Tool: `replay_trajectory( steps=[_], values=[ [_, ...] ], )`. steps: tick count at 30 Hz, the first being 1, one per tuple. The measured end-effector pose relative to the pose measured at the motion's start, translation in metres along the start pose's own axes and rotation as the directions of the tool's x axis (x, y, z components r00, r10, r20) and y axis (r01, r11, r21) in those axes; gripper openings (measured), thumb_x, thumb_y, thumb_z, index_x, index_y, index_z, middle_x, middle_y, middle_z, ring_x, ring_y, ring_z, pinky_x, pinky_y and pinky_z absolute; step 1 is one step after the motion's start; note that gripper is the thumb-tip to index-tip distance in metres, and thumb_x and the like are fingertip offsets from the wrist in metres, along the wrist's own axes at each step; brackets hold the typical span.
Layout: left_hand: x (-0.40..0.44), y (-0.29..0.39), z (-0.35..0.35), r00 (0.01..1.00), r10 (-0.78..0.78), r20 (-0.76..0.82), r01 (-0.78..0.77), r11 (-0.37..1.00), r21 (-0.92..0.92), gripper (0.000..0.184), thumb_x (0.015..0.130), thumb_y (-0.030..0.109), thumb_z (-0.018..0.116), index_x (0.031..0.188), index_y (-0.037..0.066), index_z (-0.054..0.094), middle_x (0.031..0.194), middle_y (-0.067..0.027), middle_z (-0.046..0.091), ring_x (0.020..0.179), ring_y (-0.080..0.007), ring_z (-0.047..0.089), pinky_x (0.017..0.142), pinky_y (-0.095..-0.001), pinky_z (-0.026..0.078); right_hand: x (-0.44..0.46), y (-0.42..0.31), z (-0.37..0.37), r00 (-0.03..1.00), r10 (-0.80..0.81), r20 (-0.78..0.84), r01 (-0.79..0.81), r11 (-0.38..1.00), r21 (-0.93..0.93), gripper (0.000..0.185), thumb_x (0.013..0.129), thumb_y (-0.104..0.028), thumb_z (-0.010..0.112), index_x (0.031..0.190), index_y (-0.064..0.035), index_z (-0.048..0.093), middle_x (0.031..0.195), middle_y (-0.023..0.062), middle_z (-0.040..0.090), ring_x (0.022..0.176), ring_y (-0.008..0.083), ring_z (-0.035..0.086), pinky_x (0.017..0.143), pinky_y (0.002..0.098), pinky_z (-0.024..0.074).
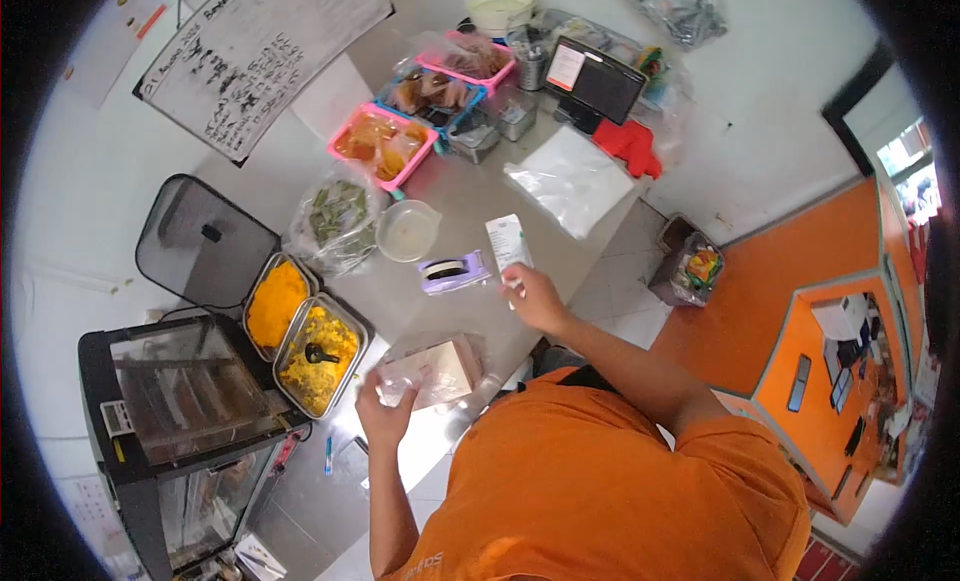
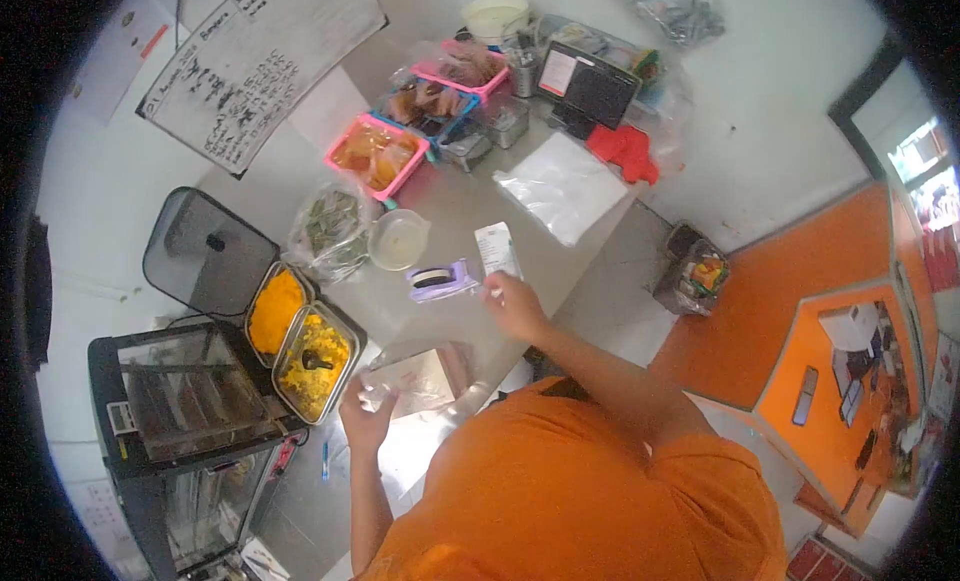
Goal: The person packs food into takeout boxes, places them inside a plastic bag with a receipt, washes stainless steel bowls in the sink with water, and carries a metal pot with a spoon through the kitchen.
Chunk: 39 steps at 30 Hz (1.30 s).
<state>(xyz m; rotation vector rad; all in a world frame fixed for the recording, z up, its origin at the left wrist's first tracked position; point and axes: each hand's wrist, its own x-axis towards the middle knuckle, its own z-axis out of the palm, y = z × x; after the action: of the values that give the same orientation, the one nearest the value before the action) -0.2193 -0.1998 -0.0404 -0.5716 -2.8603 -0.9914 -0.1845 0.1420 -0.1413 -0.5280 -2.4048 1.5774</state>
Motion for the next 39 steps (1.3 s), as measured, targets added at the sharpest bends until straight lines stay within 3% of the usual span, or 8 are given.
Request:
replay_trajectory(
  steps=[2,8,13,17,23,29,32,39],
  values=[
    [0.032,0.045,-0.002,0.955,0.162,-0.248,-0.170,0.985,-0.009,0.030,0.084,0.011,0.076,0.111,0.000,0.066,0.090,-0.0119,0.070,0.077,-0.0244,0.066,0.072,-0.0325,0.053,0.041,0.015,0.005,0.995,-0.082,-0.053,0.063,0.954,-0.293,0.028,0.091,-0.017,0.070,0.115,-0.0049,0.063,0.105,0.0193,0.067,0.099,0.0350,0.067,0.088,0.0445,0.0529],
    [0.059,0.077,0.171,0.807,0.092,0.583,0.273,0.818,-0.506,0.039,0.084,0.016,0.079,0.117,0.000,0.065,0.099,-0.0133,0.072,0.077,-0.0234,0.068,0.072,-0.0357,0.056,0.139,0.071,0.006,0.988,-0.020,-0.155,-0.087,0.750,-0.656,0.038,0.086,-0.020,0.076,0.120,-0.0081,0.064,0.120,0.0168,0.062,0.117,0.0394,0.058,0.095,0.0516,0.0500],
    [0.103,0.122,0.199,0.990,0.045,0.130,0.000,0.944,-0.329,0.058,0.080,0.017,0.082,0.128,-0.004,0.057,0.101,-0.0164,0.072,0.097,-0.0322,0.069,0.095,-0.0400,0.052,0.169,0.087,-0.017,0.994,-0.035,0.102,0.097,0.710,-0.697,0.026,0.088,-0.018,0.076,0.108,-0.0056,0.065,0.109,0.0109,0.065,0.108,0.0282,0.062,0.090,0.0444,0.0519],
    [0.157,0.130,0.171,0.945,0.058,-0.323,-0.121,0.976,-0.179,0.056,0.083,0.015,0.081,0.129,-0.004,0.055,0.097,-0.0156,0.072,0.099,-0.0331,0.067,0.098,-0.0418,0.048,0.181,0.030,-0.020,0.922,-0.107,0.372,-0.072,0.897,0.437,0.010,0.093,-0.007,0.069,0.098,-0.0062,0.061,0.084,-0.0023,0.060,0.079,0.0058,0.055,0.073,0.0246,0.0466],
    [0.176,0.068,0.127,0.951,-0.226,0.209,0.295,0.471,-0.832,0.030,0.095,0.007,0.068,0.123,0.003,0.056,0.091,-0.0046,0.069,0.083,-0.0119,0.064,0.073,-0.0269,0.049,0.182,-0.046,0.002,0.852,-0.232,0.469,0.024,0.912,0.409,0.017,0.095,-0.008,0.068,0.108,-0.0049,0.058,0.088,-0.0022,0.063,0.080,0.0053,0.057,0.075,0.0221,0.0471],
    [0.136,0.078,0.076,0.791,-0.564,0.238,0.392,0.168,-0.905,0.027,0.109,0.026,0.049,0.130,0.010,0.051,0.096,-0.0044,0.063,0.072,-0.0118,0.057,0.063,-0.0266,0.045,0.184,0.010,0.045,0.670,-0.127,0.732,0.507,0.798,-0.326,0.022,0.091,-0.019,0.073,0.103,-0.0013,0.070,0.095,0.0101,0.072,0.079,0.0202,0.071,0.072,0.0359,0.0571],
    [0.106,0.061,0.080,0.672,-0.618,0.408,0.455,-0.090,-0.886,0.050,0.109,0.051,0.038,0.136,0.010,0.046,0.102,-0.0103,0.062,0.072,-0.0180,0.057,0.064,-0.0350,0.048,0.175,-0.045,0.026,0.496,0.464,0.734,0.011,0.842,-0.540,0.021,0.090,-0.022,0.076,0.096,-0.0023,0.071,0.093,0.0100,0.069,0.091,0.0213,0.069,0.071,0.0354,0.0603],
    [0.067,0.079,0.105,0.706,-0.632,0.320,0.361,-0.068,-0.930,0.023,0.107,0.023,0.056,0.120,0.004,0.061,0.110,-0.0046,0.068,0.092,-0.0118,0.065,0.084,-0.0284,0.053,0.175,0.016,0.000,0.498,0.141,0.856,-0.352,0.935,0.050,0.017,0.093,-0.014,0.073,0.099,0.0007,0.071,0.110,0.0140,0.067,0.094,0.0244,0.067,0.077,0.0354,0.0591]
  ],
)
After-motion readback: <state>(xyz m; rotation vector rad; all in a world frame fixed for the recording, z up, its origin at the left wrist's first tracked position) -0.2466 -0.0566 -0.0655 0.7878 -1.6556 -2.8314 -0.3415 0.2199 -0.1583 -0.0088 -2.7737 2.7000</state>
